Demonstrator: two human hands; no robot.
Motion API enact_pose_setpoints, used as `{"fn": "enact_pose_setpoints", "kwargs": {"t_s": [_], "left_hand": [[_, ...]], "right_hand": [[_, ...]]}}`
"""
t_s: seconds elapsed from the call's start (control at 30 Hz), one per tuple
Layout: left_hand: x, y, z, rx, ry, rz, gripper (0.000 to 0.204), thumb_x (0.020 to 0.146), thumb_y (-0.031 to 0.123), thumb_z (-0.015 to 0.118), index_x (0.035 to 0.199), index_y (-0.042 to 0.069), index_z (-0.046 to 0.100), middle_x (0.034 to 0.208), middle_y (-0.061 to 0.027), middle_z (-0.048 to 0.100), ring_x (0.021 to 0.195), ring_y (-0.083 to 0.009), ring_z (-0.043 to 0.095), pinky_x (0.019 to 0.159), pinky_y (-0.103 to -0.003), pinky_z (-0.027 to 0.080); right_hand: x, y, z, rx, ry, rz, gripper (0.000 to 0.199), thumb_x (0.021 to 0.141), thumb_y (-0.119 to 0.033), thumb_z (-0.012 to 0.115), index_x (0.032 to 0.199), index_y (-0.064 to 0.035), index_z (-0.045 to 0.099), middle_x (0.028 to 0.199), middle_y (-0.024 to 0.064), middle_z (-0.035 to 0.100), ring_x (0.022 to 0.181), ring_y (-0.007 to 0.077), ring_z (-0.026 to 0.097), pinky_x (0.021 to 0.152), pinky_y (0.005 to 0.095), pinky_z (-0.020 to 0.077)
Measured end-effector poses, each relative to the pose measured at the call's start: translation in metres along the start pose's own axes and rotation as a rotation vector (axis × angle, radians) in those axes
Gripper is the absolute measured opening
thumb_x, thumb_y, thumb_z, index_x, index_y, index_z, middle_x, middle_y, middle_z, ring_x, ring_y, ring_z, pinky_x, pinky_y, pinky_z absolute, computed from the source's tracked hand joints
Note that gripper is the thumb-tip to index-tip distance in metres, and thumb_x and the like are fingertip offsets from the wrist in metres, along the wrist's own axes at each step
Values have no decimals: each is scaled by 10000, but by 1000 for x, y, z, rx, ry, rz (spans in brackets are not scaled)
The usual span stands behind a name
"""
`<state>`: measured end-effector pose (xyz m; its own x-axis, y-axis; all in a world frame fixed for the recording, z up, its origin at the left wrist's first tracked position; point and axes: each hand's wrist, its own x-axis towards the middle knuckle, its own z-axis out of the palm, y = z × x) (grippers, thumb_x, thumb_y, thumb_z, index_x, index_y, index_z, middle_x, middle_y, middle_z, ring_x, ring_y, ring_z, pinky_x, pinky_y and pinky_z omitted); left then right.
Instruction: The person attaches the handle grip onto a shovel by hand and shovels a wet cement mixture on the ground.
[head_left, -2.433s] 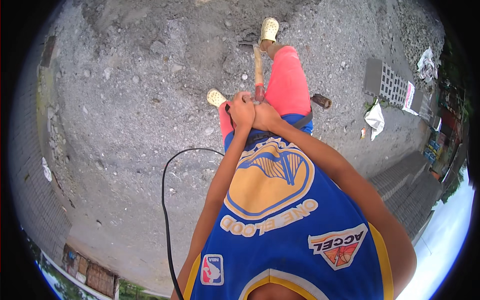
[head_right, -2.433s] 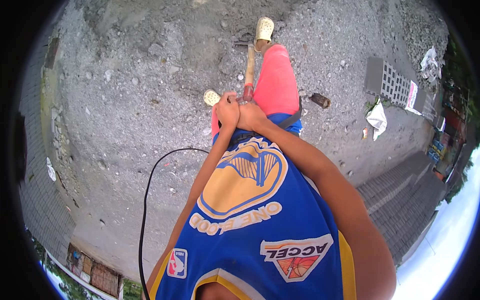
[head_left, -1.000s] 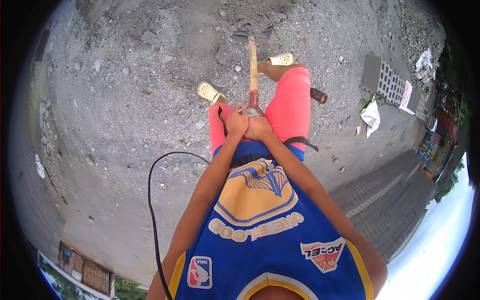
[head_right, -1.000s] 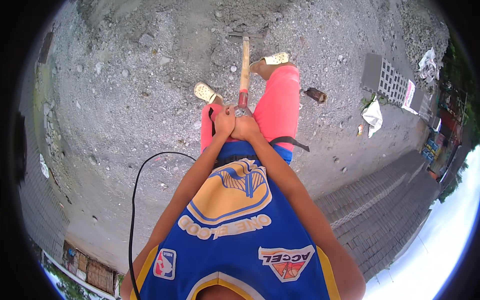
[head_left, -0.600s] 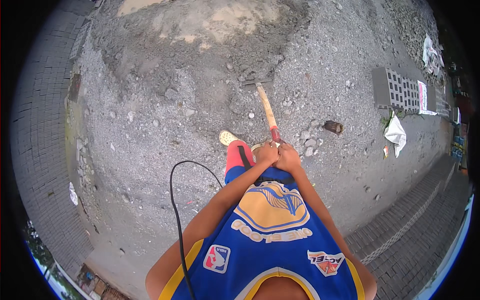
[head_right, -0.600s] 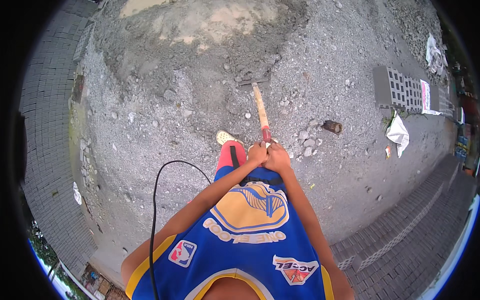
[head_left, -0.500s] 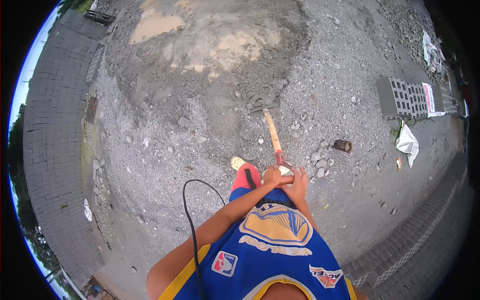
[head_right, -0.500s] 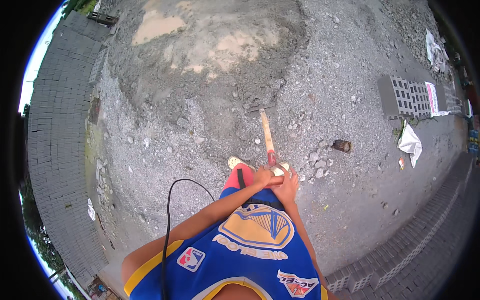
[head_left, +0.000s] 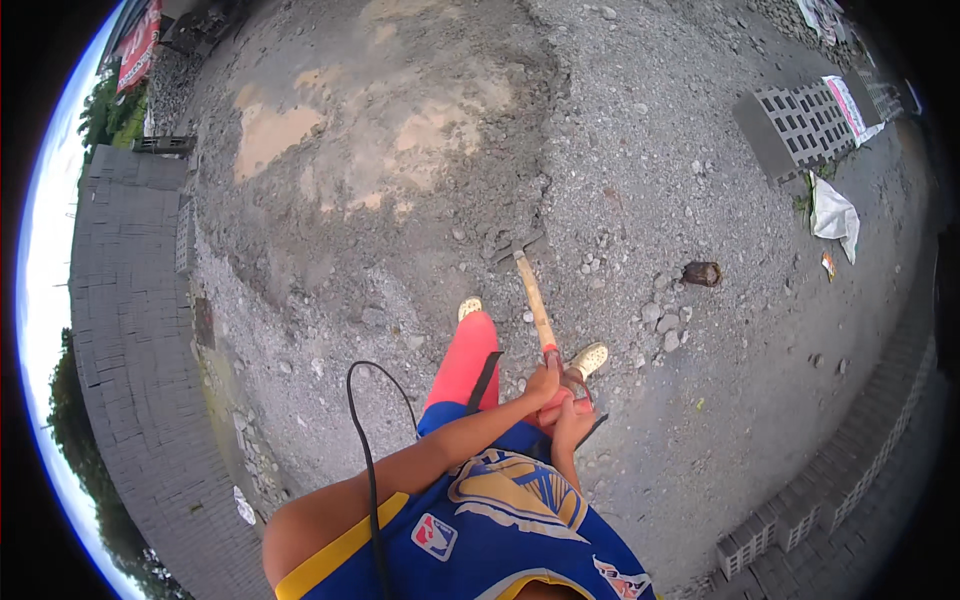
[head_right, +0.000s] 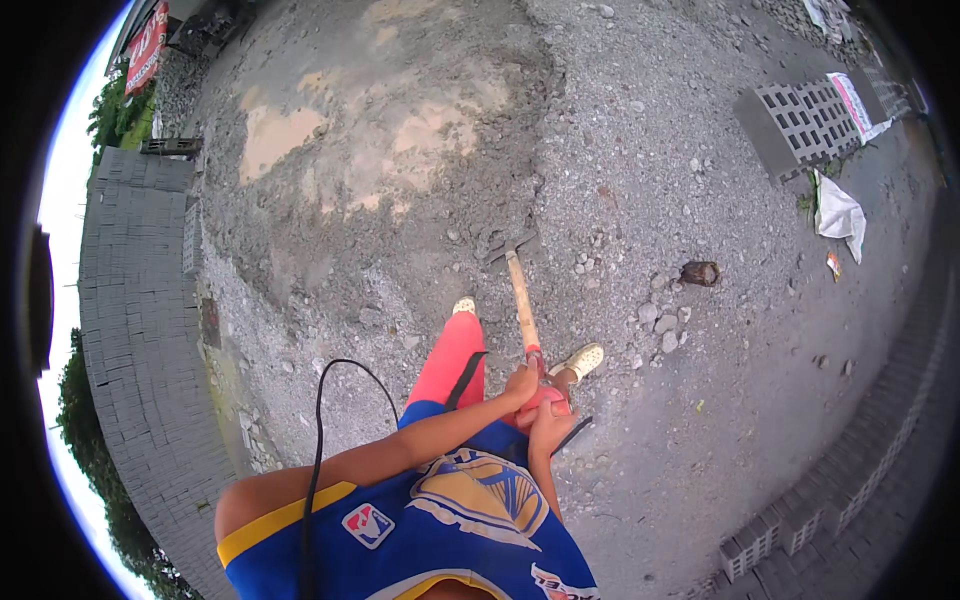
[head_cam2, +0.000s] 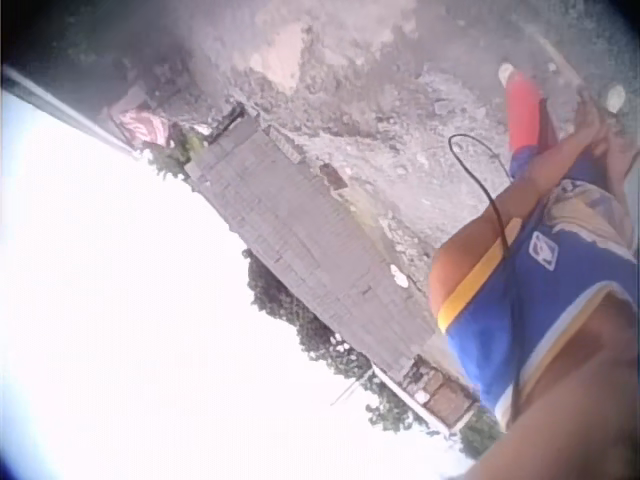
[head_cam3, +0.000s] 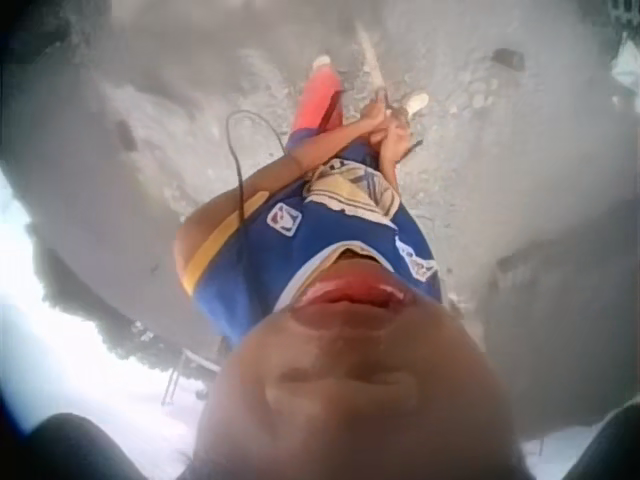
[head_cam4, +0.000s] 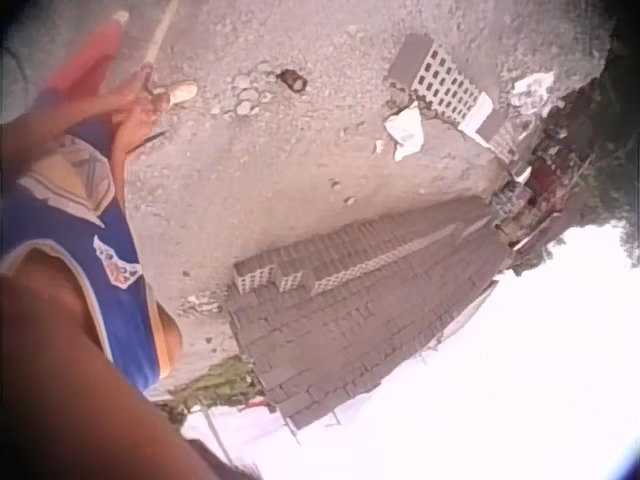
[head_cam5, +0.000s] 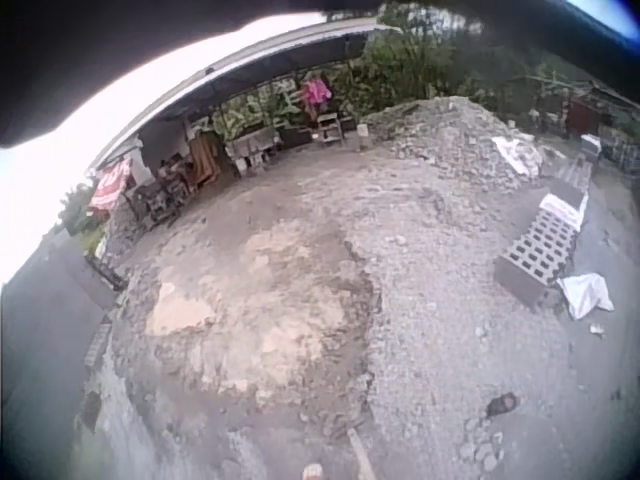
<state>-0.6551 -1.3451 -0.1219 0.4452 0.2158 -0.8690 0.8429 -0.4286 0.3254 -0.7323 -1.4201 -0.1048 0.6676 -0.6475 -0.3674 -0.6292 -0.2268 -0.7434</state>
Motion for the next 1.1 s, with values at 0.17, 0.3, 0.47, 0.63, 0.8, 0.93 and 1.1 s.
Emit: {"fn": "enact_pose_setpoints", "kwargs": {"t_s": [0.17, 0.3, 0.47, 0.63, 0.8, 0.93, 1.1], "left_hand": [[136, -16, -30, -606, -284, -326, 628, 922, 540, 229, 1132, 17, 506, 947, -166, 616, 770, -272, 618, 660, -407, 506], [193, -13, -47, -558, -489, -88, 670, 902, 562, 189, 1235, 33, 431, 1119, -157, 576, 954, -276, 595, 856, -451, 431], [275, -25, -67, -355, -651, -293, 743, 811, 630, 357, 1267, 46, 418, 1232, -111, 513, 1110, -259, 508, 948, -430, 326], [349, -28, -14, -973, -514, -362, 456, 808, 419, 567, 1052, 46, 468, 960, -111, 528, 858, -277, 532, 828, -458, 422], [376, -38, 35, -1063, -373, -529, 294, 782, 310, 618, 707, 92, 437, 631, -51, 456, 592, -203, 457, 631, -384, 418], [388, -36, 31, -912, -319, -490, 281, 779, 294, 615, 667, 108, 435, 583, -24, 428, 561, -186, 441, 616, -360, 413], [378, -44, 3, -1001, -326, -494, 348, 796, 432, 604, 736, 118, 467, 630, -2, 463, 580, -150, 468, 612, -320, 433]], "right_hand": [[10, -25, 31, -102, 191, -21, 394, 707, -68, 612, 1013, 109, 439, 813, 184, 573, 543, 220, 591, 513, 327, 488], [23, -20, 24, 169, 266, 338, 271, 683, -18, 582, 898, 64, 438, 726, 149, 552, 476, 223, 581, 430, 333, 482], [27, -5, 19, 75, 264, 459, 204, 667, -17, 561, 836, 54, 474, 668, 125, 544, 478, 221, 575, 438, 330, 473], [45, 42, 22, 103, 317, 572, 148, 682, -25, 561, 799, 30, 488, 622, 115, 542, 461, 192, 544, 436, 319, 458], [39, 88, 14, 212, 446, 783, 118, 695, -19, 556, 790, 19, 498, 580, 102, 537, 461, 192, 549, 414, 311, 440], [52, 115, 32, 211, 501, 786, 85, 714, -36, 577, 765, -4, 517, 597, 80, 530, 448, 170, 530, 423, 275, 414], [19, 65, 41, 322, 500, 892, 97, 741, -72, 613, 736, -39, 522, 608, 37, 505, 476, 124, 485, 451, 250, 380]]}}
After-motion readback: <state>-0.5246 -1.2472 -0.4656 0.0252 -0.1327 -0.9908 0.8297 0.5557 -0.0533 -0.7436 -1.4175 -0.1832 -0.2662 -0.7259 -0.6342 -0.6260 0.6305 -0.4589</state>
